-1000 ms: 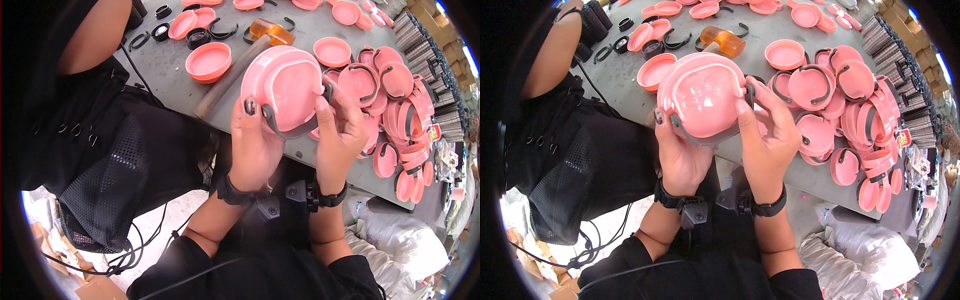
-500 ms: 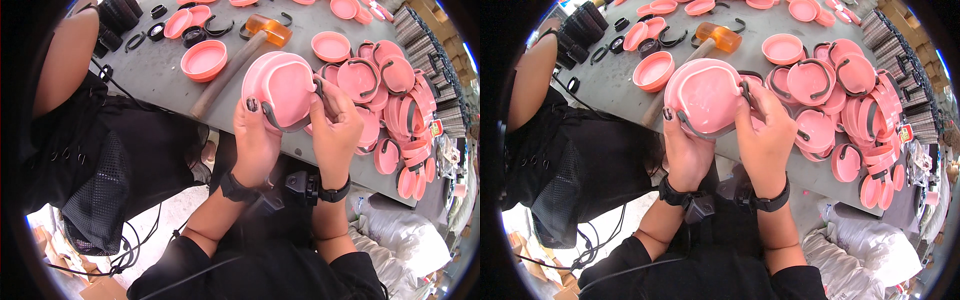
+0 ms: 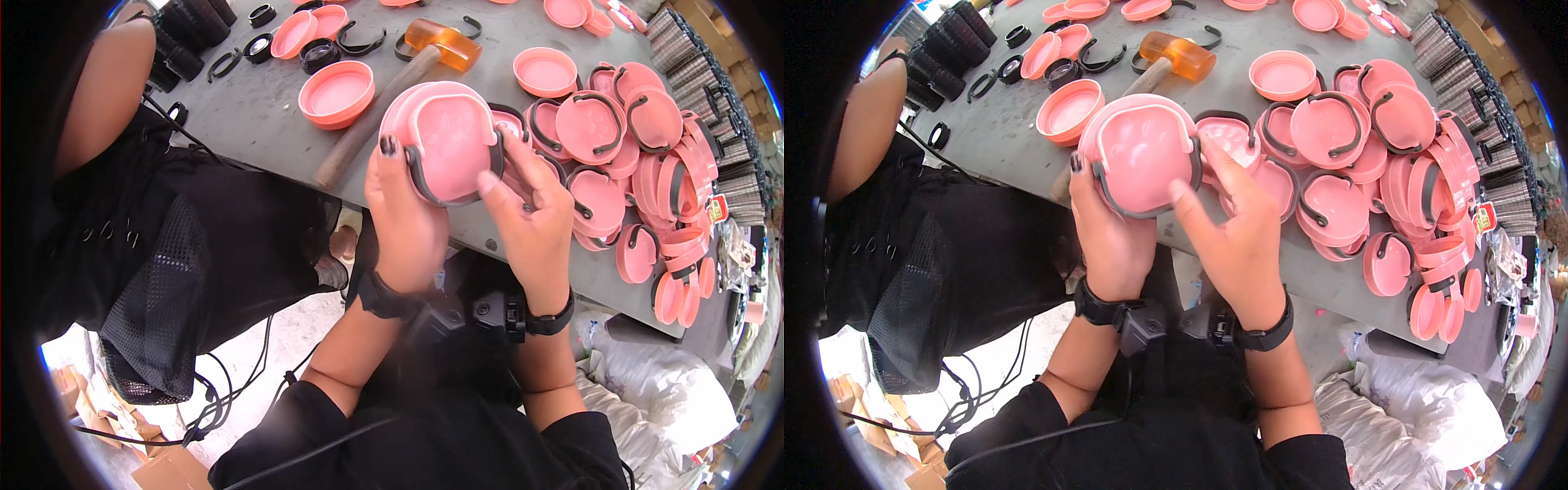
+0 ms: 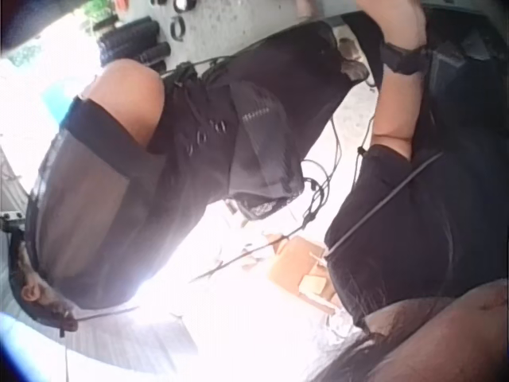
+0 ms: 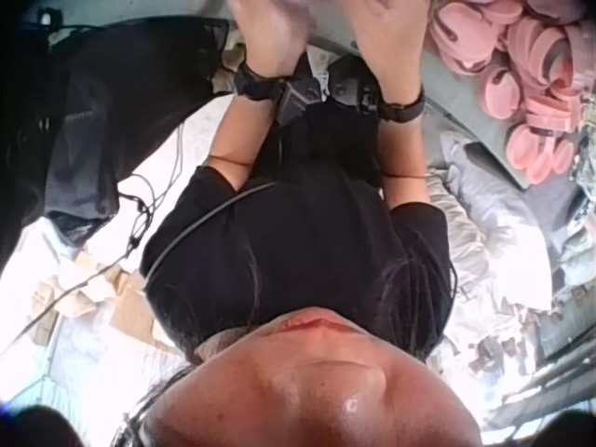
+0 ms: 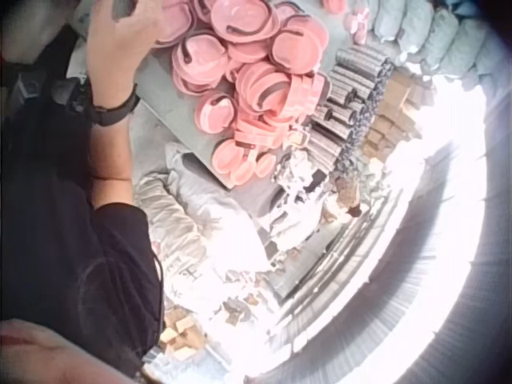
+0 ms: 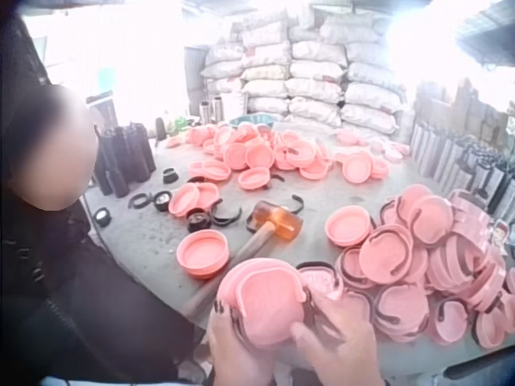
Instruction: The person is seen assembling pink plastic components, specifically fitting a black plastic strap/handle into slots on the pink circular lids or housings.
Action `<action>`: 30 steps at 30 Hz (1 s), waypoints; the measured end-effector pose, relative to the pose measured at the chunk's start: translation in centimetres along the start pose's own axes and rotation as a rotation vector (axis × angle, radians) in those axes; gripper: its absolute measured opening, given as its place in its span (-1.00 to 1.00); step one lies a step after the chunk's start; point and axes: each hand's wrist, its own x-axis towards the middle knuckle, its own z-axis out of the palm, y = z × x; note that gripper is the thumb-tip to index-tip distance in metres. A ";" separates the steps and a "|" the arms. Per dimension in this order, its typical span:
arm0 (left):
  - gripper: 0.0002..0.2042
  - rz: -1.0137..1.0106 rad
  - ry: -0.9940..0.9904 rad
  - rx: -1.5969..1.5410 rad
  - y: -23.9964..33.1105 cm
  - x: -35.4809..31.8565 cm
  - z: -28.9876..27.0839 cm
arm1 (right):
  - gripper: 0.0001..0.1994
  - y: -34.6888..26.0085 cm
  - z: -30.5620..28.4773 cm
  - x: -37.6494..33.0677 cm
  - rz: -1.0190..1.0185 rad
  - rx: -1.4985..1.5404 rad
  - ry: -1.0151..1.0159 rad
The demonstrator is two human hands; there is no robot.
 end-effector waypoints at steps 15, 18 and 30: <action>-0.65 -0.124 -0.122 0.065 0.3 0.1 0.5 | -0.12 2.9 -0.6 1.6 -0.747 -0.389 0.057; -0.67 -0.106 -0.098 0.095 0.1 0.1 0.3 | -0.20 3.4 -0.4 0.6 -0.684 -0.426 0.129; -0.59 -0.183 -0.215 0.211 -0.6 -1.3 -0.3 | -0.82 1.4 -3.0 2.8 -0.214 0.035 0.306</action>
